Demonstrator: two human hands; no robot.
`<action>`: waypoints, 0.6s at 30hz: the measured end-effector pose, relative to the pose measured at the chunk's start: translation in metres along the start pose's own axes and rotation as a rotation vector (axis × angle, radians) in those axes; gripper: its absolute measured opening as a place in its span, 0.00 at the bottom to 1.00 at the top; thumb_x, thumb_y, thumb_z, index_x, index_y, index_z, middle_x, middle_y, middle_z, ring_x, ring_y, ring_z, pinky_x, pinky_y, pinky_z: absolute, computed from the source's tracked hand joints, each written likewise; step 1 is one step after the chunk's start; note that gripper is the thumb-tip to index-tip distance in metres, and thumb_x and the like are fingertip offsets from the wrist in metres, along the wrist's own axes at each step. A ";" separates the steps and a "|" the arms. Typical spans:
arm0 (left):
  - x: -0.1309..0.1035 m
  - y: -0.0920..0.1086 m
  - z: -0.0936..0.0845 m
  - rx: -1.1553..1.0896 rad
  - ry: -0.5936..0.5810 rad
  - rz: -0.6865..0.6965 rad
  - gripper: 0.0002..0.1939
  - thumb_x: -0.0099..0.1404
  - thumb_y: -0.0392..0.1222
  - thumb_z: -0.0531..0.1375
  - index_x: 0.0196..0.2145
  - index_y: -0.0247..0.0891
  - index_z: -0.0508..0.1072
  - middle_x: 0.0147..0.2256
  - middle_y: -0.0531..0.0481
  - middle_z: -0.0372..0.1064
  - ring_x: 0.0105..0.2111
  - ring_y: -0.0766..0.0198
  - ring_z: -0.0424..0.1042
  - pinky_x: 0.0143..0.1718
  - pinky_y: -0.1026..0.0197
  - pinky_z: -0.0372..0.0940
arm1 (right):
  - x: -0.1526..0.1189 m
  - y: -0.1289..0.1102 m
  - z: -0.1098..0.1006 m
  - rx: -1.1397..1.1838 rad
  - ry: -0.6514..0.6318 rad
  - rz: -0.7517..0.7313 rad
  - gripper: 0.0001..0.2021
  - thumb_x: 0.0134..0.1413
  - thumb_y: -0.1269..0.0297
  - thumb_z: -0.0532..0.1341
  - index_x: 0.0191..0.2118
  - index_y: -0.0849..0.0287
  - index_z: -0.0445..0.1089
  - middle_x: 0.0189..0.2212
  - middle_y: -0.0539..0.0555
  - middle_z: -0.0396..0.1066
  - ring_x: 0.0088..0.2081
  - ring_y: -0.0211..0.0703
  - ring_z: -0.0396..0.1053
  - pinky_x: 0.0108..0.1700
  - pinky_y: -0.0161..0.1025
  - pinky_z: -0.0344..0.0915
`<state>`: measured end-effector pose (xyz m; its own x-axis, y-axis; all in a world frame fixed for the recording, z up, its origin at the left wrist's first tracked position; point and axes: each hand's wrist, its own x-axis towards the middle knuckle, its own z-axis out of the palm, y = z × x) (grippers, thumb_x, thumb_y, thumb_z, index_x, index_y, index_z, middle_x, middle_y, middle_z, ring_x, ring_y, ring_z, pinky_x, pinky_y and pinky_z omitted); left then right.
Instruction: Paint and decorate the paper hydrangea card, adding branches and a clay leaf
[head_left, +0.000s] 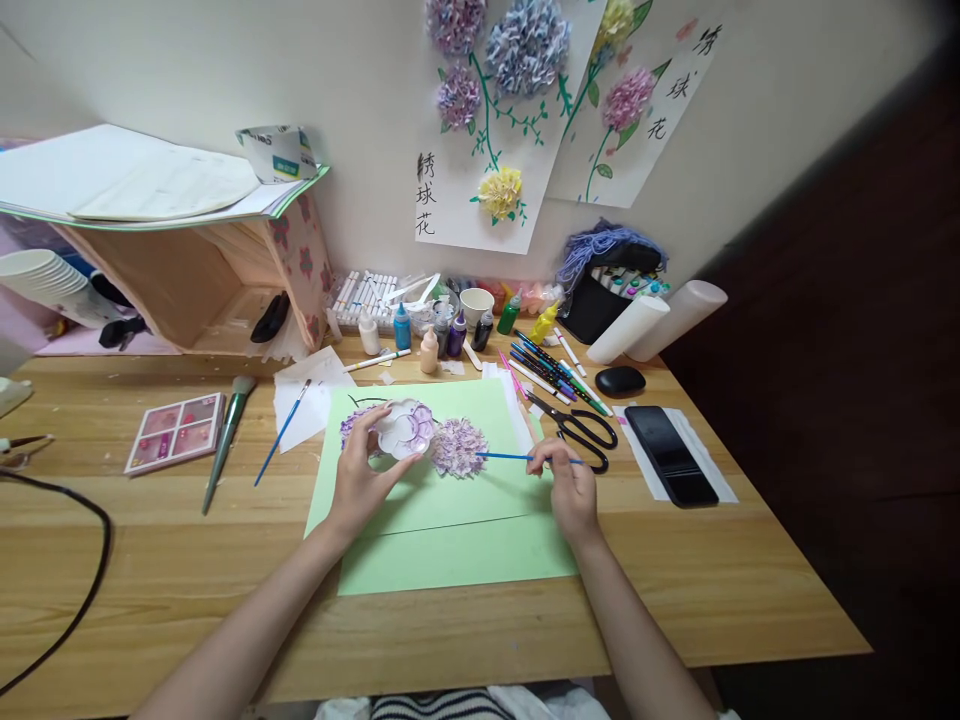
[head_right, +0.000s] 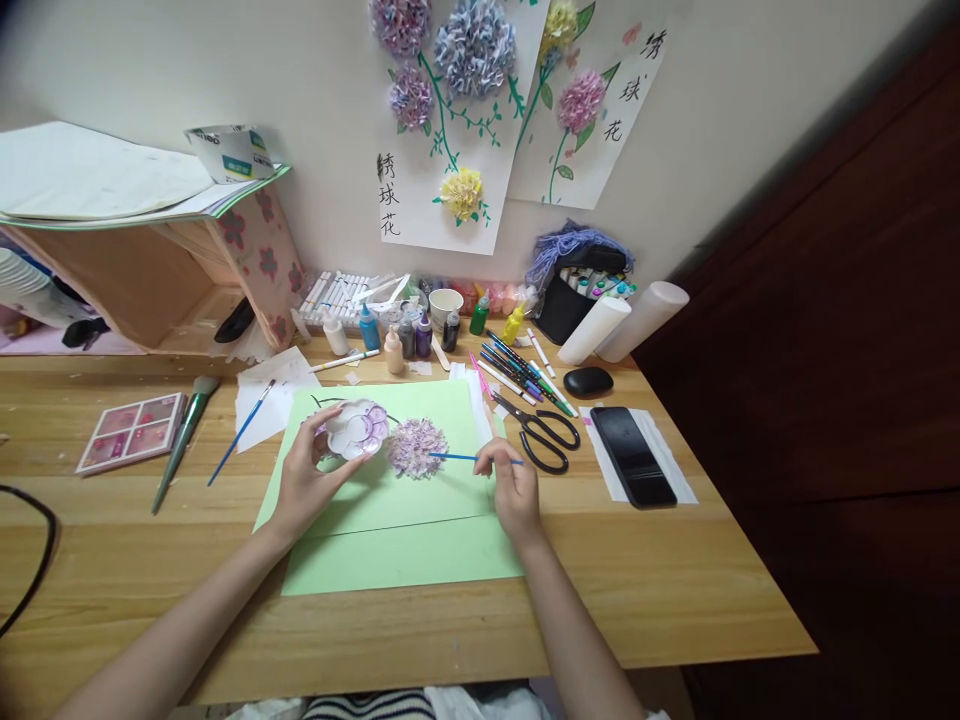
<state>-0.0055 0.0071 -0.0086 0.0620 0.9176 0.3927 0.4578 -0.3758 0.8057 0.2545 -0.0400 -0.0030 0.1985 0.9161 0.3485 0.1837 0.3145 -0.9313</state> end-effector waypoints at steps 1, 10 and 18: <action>0.000 0.001 -0.001 0.008 0.004 0.000 0.29 0.56 0.47 0.66 0.53 0.42 0.61 0.54 0.41 0.62 0.53 0.55 0.65 0.45 0.57 0.67 | 0.000 0.000 0.000 0.004 -0.019 0.006 0.20 0.64 0.55 0.47 0.24 0.57 0.65 0.22 0.51 0.64 0.26 0.39 0.61 0.29 0.38 0.58; 0.001 0.001 -0.004 0.027 -0.018 0.018 0.28 0.57 0.46 0.65 0.53 0.42 0.60 0.54 0.41 0.62 0.53 0.54 0.64 0.45 0.56 0.66 | 0.000 0.001 -0.002 -0.035 -0.052 -0.011 0.20 0.64 0.55 0.48 0.25 0.57 0.66 0.22 0.51 0.64 0.27 0.40 0.62 0.30 0.38 0.59; -0.002 -0.004 0.000 0.049 -0.089 0.019 0.29 0.58 0.46 0.64 0.54 0.42 0.58 0.53 0.41 0.62 0.50 0.55 0.66 0.40 0.58 0.67 | -0.002 0.002 -0.002 0.119 0.088 -0.040 0.16 0.63 0.57 0.49 0.30 0.57 0.67 0.26 0.52 0.67 0.29 0.41 0.64 0.32 0.39 0.61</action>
<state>-0.0071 0.0072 -0.0123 0.1482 0.9192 0.3649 0.4986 -0.3881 0.7751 0.2562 -0.0422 -0.0051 0.2776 0.8784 0.3890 0.0788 0.3827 -0.9205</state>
